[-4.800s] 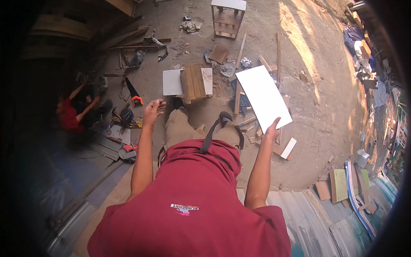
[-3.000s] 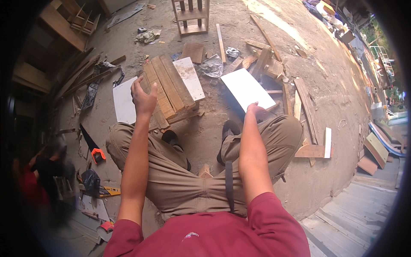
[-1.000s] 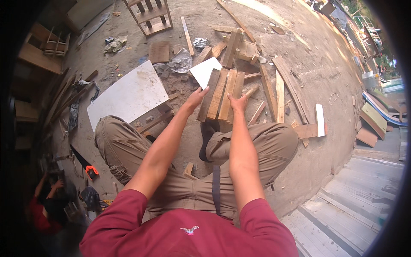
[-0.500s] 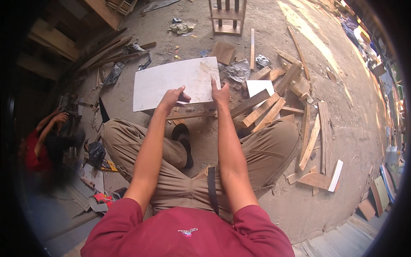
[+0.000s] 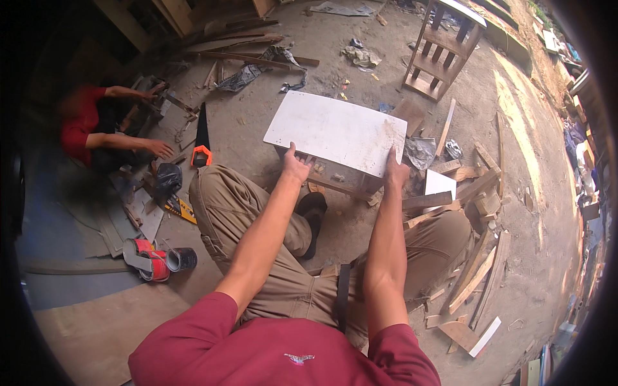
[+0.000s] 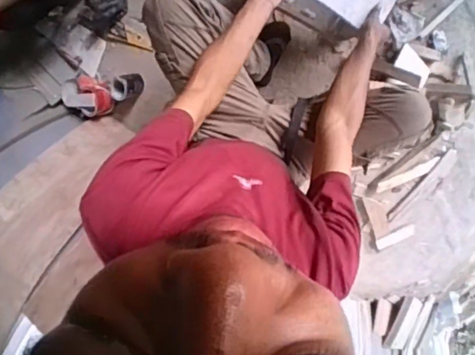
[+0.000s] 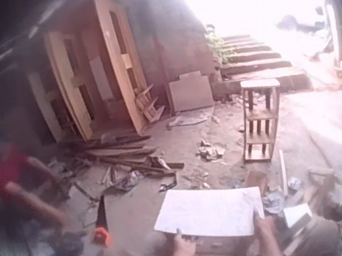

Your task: The person sits on the ground and handles white rectangular boards and small wooden blocks. They repeatedly pick up, align, and place the boards and blocks together, appearing to assemble or test-fit components.

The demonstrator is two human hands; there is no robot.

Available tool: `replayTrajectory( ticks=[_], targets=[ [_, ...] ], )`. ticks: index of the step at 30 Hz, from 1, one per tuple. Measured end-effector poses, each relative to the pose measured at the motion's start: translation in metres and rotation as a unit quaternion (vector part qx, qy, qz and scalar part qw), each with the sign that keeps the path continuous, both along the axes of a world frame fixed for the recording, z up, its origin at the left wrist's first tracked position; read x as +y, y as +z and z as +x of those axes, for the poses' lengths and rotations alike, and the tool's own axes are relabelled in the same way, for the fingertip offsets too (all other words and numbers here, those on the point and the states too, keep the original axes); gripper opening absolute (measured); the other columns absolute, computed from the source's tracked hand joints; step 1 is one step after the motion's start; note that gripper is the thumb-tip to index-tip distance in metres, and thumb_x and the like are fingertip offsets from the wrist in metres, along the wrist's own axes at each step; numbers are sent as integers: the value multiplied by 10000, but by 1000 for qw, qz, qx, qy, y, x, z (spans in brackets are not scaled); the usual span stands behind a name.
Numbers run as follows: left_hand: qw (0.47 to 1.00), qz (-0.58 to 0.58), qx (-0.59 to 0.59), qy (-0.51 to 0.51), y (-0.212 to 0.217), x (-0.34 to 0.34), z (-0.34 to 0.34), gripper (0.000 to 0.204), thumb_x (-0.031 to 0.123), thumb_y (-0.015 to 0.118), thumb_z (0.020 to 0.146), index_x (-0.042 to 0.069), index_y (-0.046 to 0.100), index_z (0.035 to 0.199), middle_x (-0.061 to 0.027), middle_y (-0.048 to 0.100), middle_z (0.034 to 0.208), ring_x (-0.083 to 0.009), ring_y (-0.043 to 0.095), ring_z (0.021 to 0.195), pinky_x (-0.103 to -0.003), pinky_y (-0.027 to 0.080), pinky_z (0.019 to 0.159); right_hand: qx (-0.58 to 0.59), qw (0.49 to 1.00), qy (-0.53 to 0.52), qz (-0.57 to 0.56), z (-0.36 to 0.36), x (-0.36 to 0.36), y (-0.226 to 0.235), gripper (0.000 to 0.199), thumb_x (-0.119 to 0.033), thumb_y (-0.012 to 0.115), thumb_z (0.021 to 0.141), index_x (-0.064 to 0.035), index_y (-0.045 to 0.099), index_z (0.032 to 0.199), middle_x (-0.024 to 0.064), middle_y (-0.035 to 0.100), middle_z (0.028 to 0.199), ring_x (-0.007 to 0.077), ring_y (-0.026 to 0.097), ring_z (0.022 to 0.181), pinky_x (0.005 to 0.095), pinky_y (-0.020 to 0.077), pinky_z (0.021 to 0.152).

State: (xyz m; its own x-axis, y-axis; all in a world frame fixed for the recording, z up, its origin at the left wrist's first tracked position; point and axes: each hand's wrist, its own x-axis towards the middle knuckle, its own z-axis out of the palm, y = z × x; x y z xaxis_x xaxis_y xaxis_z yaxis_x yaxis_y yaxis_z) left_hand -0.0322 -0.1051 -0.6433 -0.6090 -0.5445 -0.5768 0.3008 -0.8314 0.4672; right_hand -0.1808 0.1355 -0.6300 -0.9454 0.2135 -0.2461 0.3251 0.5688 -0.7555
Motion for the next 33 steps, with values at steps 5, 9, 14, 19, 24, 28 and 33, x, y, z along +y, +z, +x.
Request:
replayTrajectory(
  ticks=[5, 9, 14, 19, 24, 28, 33],
  targets=[
    [997, -11, 5, 76, 22, -29, 12, 569, 465, 513, 995, 108, 400, 1424, -94, 446, 1364, -253, 447, 1243, -551, 396, 1026, -1, 997, -27, -75, 26, -35, 1, 876, -714, 662, 744, 148, 701, 896, 300, 698, 884, 380, 698, 864, 438, 518, 811],
    [990, -109, 73, 51, 93, -68, 2, 916, 698, 461, 890, 163, 151, 1566, -123, 157, 1610, -293, 193, 1468, -527, 126, 1162, 91, 969, -25, -228, -3, -94, -43, 637, -497, 668, 881, 132, 692, 979, 197, 722, 858, 253, 691, 765, 381, 524, 722],
    [937, -323, -111, -73, 76, -161, 44, 977, 712, 431, 907, 122, 34, 1576, -156, 30, 1641, -277, 62, 1516, -531, 44, 1189, -61, 894, 191, -401, 34, -244, -44, 456, -325, 637, 948, 116, 677, 1058, 151, 703, 887, 160, 631, 784, 345, 500, 719],
    [926, -287, -226, -91, 39, -143, 57, 846, 624, 467, 938, 89, 217, 1544, -148, 247, 1599, -282, 230, 1479, -539, 158, 1167, -44, 905, 189, -379, 34, -318, -56, 411, -233, 630, 948, 116, 631, 1165, 164, 701, 1005, 214, 650, 904, 316, 501, 796],
    [860, -341, -327, -191, -14, -103, 41, 554, 502, 547, 943, 50, 563, 1264, -109, 618, 1274, -206, 567, 1178, -471, 461, 893, -115, 861, 264, -419, 33, -254, -35, 485, -336, 678, 939, 31, 606, 1249, 86, 676, 1067, 175, 633, 854, 296, 504, 691],
    [805, -409, -253, -347, -36, -53, 8, 426, 445, 576, 944, 70, 629, 1139, -47, 707, 1032, -150, 649, 899, -334, 489, 712, -32, 941, 292, -166, 8, -107, -73, 399, -329, 681, 928, 21, 673, 1119, 95, 716, 930, 195, 687, 837, 345, 555, 718],
    [675, -489, -190, -519, -56, 48, -57, 423, 444, 577, 945, 56, 662, 1090, -61, 714, 980, -156, 663, 891, -319, 492, 720, 117, 977, -166, -68, -25, 130, -132, 234, -220, 616, 948, 2, 658, 887, 109, 724, 773, 149, 699, 644, 288, 541, 565]
  ],
)
